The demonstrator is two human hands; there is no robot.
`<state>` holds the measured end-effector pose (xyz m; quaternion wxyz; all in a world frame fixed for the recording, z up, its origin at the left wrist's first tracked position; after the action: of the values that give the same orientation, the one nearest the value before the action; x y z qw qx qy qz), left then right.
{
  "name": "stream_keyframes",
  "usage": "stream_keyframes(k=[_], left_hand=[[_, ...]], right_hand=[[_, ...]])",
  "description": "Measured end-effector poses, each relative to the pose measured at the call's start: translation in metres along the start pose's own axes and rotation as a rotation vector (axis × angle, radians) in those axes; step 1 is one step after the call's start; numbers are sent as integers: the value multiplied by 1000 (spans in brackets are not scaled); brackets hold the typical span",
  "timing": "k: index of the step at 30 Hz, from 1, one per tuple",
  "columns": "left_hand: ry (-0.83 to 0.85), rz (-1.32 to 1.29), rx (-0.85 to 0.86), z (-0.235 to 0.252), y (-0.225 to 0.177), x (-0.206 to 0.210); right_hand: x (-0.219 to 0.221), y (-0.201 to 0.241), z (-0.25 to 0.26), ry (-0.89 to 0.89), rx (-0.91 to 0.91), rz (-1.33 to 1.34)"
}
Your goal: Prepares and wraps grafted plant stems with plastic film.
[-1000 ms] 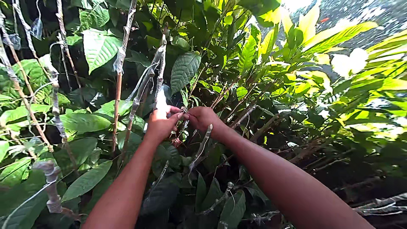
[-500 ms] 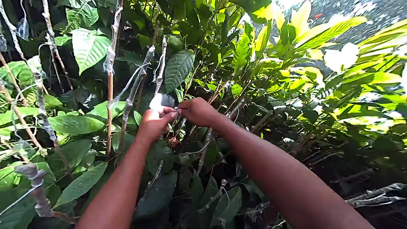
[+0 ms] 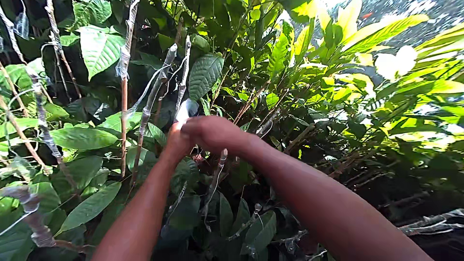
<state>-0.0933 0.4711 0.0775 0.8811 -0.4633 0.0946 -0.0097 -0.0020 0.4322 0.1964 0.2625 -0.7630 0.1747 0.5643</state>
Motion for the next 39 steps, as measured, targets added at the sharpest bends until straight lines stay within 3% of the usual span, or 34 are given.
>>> stream_keyframes(k=[2,5,7,9,12,15,17,20,22,24,27,32,33,36,39], left_hand=[[39,-71,46,1,5,1],[31,-174,82,2,8,-6],[-19,-211,106,0,11,-7],[-42,-214,106,-1,10,-6],[-97,-185,57,0,5,-5],[-67,-184,11,1,2,-5],[-18,-254,-13,0,1,-5],[-14,-309,-11,1,2,-4],[7,-330,8,2,3,-4],[26,-316,27,1,2,-5],[-60,-241,-28,-2,-3,-12],[-90,-209,-71,0,-9,-1],[-72,-185,-89,2,-9,3],[33,-31,-118,7,-11,7],[114,117,-14,4,-32,4]], right_hand=[[-13,-46,6,-262,156,211],[6,-77,6,-173,381,850],[24,-75,3,-51,337,1160],[33,-69,0,-56,211,1255],[33,-64,-2,-83,143,1024],[31,-59,4,-260,397,813],[32,-58,2,-375,460,663],[44,-53,-4,-526,181,49],[46,-50,-10,-558,60,-146],[43,-53,-20,-517,146,-149],[37,-57,-37,-313,355,63],[36,-12,-43,84,-33,616],[27,-11,-46,121,-38,544],[0,-15,-77,97,119,4],[-27,4,-150,12,200,-260]])
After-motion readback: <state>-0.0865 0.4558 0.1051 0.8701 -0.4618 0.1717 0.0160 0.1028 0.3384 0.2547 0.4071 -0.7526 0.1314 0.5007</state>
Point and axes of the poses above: each hand's wrist, its own z-axis towards the middle knuckle, its own x-axis out of the palm, y = z × x, the point moved 2 cm from there along z, towards the middle knuckle, and after that the axes turned 15 degrees about y, right-handed, at the moved point
